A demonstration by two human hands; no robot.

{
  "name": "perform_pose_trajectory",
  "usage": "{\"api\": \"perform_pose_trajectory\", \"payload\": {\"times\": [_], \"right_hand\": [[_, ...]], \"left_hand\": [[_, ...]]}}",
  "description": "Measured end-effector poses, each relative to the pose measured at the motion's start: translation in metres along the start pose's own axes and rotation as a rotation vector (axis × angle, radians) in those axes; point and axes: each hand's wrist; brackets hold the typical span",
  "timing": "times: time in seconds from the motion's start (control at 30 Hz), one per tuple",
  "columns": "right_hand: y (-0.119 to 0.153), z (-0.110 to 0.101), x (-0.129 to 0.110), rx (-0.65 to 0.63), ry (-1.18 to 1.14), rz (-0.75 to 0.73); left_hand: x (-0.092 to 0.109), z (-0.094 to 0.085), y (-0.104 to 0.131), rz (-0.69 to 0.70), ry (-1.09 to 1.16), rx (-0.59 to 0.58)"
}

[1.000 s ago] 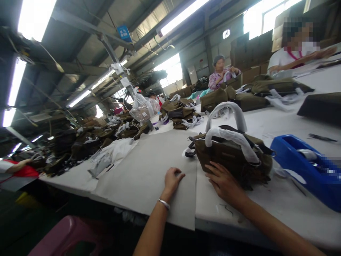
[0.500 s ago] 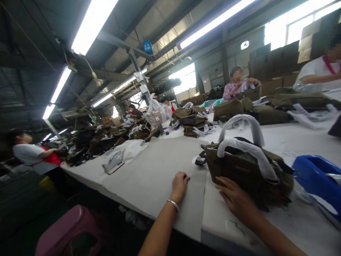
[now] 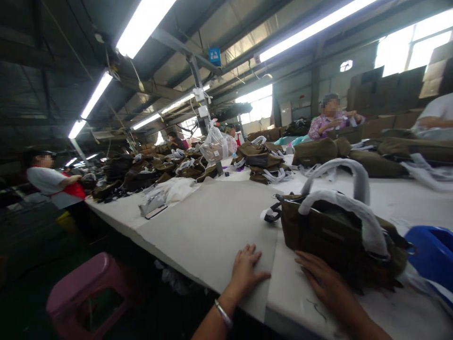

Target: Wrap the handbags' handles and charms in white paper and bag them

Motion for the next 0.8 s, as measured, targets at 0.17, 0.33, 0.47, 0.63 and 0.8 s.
{"api": "perform_pose_trajectory", "payload": {"times": [0.17, 0.33, 0.47, 0.63, 0.8], "right_hand": [[-0.003, -0.017, -0.012, -0.044, -0.083, 0.084], [-0.004, -0.024, -0.015, -0.044, -0.161, 0.142], [-0.004, -0.022, -0.014, -0.049, -0.179, 0.16], [-0.005, -0.024, -0.015, -0.031, -0.203, 0.165], [-0.006, -0.031, -0.017, -0.034, -0.24, 0.202]], "left_hand": [[-0.003, 0.0, -0.009, 0.036, 0.055, 0.072], [-0.005, -0.001, -0.01, 0.068, 0.082, 0.107], [-0.003, -0.002, -0.015, 0.077, 0.061, 0.152], [-0.001, -0.006, -0.028, 0.066, 0.031, 0.151], [-0.004, -0.01, -0.037, 0.038, 0.048, 0.133]]}}
Point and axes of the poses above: each hand's wrist, its own y-axis away from the middle knuckle, its own z-axis out of the palm, x = y × z, and after that the axes turned 12 degrees about y, right-handed
